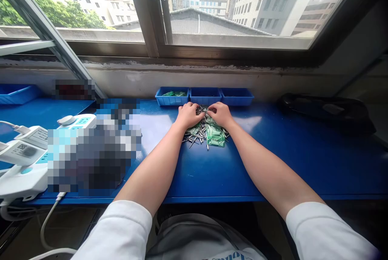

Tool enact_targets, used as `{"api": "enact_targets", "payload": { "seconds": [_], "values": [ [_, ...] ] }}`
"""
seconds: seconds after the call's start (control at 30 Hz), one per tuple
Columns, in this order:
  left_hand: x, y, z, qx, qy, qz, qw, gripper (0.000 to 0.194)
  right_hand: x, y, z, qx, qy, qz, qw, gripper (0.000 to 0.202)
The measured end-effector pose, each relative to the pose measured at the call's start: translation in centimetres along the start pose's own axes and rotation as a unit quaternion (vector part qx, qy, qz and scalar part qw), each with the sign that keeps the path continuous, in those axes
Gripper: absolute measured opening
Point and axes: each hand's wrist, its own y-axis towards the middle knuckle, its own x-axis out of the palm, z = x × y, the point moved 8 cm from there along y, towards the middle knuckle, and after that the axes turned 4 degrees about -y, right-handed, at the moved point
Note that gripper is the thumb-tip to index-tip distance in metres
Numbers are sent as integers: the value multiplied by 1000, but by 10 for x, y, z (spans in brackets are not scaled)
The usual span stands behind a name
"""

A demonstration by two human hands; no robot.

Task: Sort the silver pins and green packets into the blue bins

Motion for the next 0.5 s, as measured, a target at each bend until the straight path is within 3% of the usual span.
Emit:
{"api": "enact_targets", "payload": {
  "seconds": [0.2, 0.37, 0.5],
  "values": [
    [1, 1, -2, 1, -12, -2, 1000, 47, -9, -2, -7, -18, 69, 39, 997, 9],
    [-5, 1, -1, 9, -25, 24, 999, 44, -18, -1, 12, 62, 158, 91, 981, 8],
    [-15, -1, 9, 44, -49, 67, 996, 35, -18, 1, 24, 108, 260, 106, 954, 19]
  ]
}}
